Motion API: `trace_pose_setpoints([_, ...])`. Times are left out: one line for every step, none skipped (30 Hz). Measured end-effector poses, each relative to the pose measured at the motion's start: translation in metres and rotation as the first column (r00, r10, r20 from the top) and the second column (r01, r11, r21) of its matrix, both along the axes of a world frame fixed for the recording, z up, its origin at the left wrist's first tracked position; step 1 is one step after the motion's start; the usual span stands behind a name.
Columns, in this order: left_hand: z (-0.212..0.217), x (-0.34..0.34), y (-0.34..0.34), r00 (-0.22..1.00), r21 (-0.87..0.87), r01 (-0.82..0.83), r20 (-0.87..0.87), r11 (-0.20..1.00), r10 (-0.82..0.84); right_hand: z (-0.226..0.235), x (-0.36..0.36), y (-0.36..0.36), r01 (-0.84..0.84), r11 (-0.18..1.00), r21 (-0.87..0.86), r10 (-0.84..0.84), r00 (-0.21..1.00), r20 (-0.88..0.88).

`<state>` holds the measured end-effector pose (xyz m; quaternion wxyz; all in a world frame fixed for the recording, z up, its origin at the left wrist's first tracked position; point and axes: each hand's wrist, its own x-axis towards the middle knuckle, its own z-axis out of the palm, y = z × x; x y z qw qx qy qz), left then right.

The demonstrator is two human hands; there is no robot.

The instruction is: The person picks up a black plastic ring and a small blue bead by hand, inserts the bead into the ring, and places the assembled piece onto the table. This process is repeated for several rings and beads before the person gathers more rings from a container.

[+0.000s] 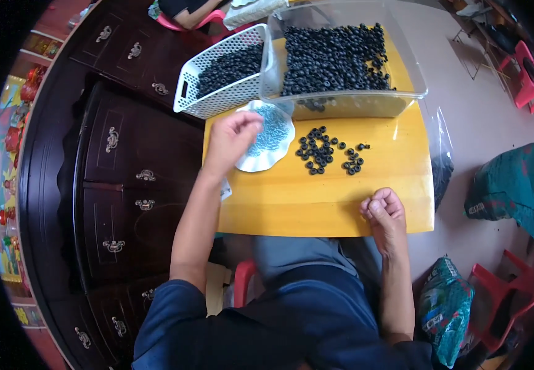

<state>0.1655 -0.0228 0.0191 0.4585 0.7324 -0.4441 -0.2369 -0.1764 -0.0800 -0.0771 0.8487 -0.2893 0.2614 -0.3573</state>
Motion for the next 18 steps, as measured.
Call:
trace_pose_setpoints([-0.012,-0.005,0.008,0.999,0.064,0.052,-0.01,0.997,-0.051,0.0,0.001,0.0,0.001,1.0,0.007,-0.001,1.0,-0.008])
trace_pose_setpoints([-0.022,-0.014,0.011,0.998,0.069,0.058,-0.02,0.996,-0.057,-0.001,0.001,0.0,-0.005,1.0,0.001,0.005,1.0,-0.017])
trace_pose_setpoints([-0.032,-0.026,0.013,0.995,0.128,0.078,0.046,0.989,-0.084,-0.001,0.001,0.001,-0.012,1.0,-0.004,0.012,1.0,-0.026])
trace_pose_setpoints([-0.04,-0.037,0.013,0.987,0.186,0.093,0.112,0.978,-0.116,0.001,0.001,0.0,-0.01,1.0,0.005,0.01,1.0,-0.023])
trace_pose_setpoints([-0.045,-0.047,0.013,0.987,0.189,0.099,0.104,0.977,-0.12,0.001,0.001,0.0,-0.006,1.0,0.009,0.006,0.999,-0.031])
trace_pose_setpoints([-0.049,-0.056,0.012,0.975,0.183,0.125,0.157,0.975,-0.155,0.0,0.001,0.0,-0.011,1.0,0.0,0.011,0.999,-0.032])
trace_pose_setpoints([-0.053,-0.065,0.009,0.959,0.176,0.153,0.21,0.973,-0.189,-0.001,0.0,0.0,-0.015,1.0,-0.012,0.015,0.999,-0.032])
trace_pose_setpoints([-0.058,-0.072,0.006,0.919,0.069,0.187,0.341,0.98,-0.199,0.0,0.0,0.0,-0.011,1.0,-0.011,0.01,0.999,-0.038])
trace_pose_setpoints([-0.059,-0.076,0.005,0.92,0.068,0.192,0.336,0.979,-0.204,0.001,0.0,0.0,-0.014,1.0,-0.022,0.013,0.999,-0.042])
trace_pose_setpoints([-0.059,-0.082,0.004,0.914,0.103,0.179,0.351,0.978,-0.204,0.001,-0.001,0.0,-0.017,0.999,-0.031,0.015,0.999,-0.048])
trace_pose_setpoints([-0.058,-0.087,0.004,0.907,0.137,0.166,0.366,0.977,-0.206,0.0,0.0,0.0,-0.012,0.999,-0.031,0.01,0.998,-0.055])
trace_pose_setpoints([-0.056,-0.093,0.002,0.909,0.136,0.173,0.36,0.975,-0.212,-0.002,0.0,0.0,-0.019,0.999,-0.032,0.018,0.999,-0.043])
trace_pose_setpoints([-0.053,-0.1,0.001,0.9,0.121,0.192,0.373,0.974,-0.223,-0.003,0.0,0.0,-0.028,0.999,-0.034,0.027,0.999,-0.03])
trace_pose_setpoints([-0.052,-0.106,0.0,0.891,0.105,0.21,0.388,0.972,-0.235,-0.002,0.001,-0.001,-0.023,0.999,-0.034,0.022,0.999,-0.035])
trace_pose_setpoints([-0.053,-0.112,-0.002,0.892,0.104,0.216,0.384,0.971,-0.239,-0.001,0.001,-0.001,-0.03,0.999,-0.027,0.029,0.999,-0.029])
trace_pose_setpoints([-0.054,-0.118,-0.004,0.861,0.104,0.261,0.424,0.96,-0.28,0.0,0.001,-0.001,-0.039,0.999,-0.021,0.038,0.999,-0.021])
trace_pose_setpoints([-0.055,-0.124,-0.007,0.827,0.106,0.305,0.464,0.946,-0.319,-0.001,0.0,-0.001,-0.035,0.999,-0.023,0.035,0.999,-0.022])
trace_pose_setpoints([-0.055,-0.131,-0.009,0.787,0.123,0.333,0.509,0.935,-0.348,-0.002,0.0,0.0,-0.033,0.999,-0.021,0.032,0.999,-0.023])
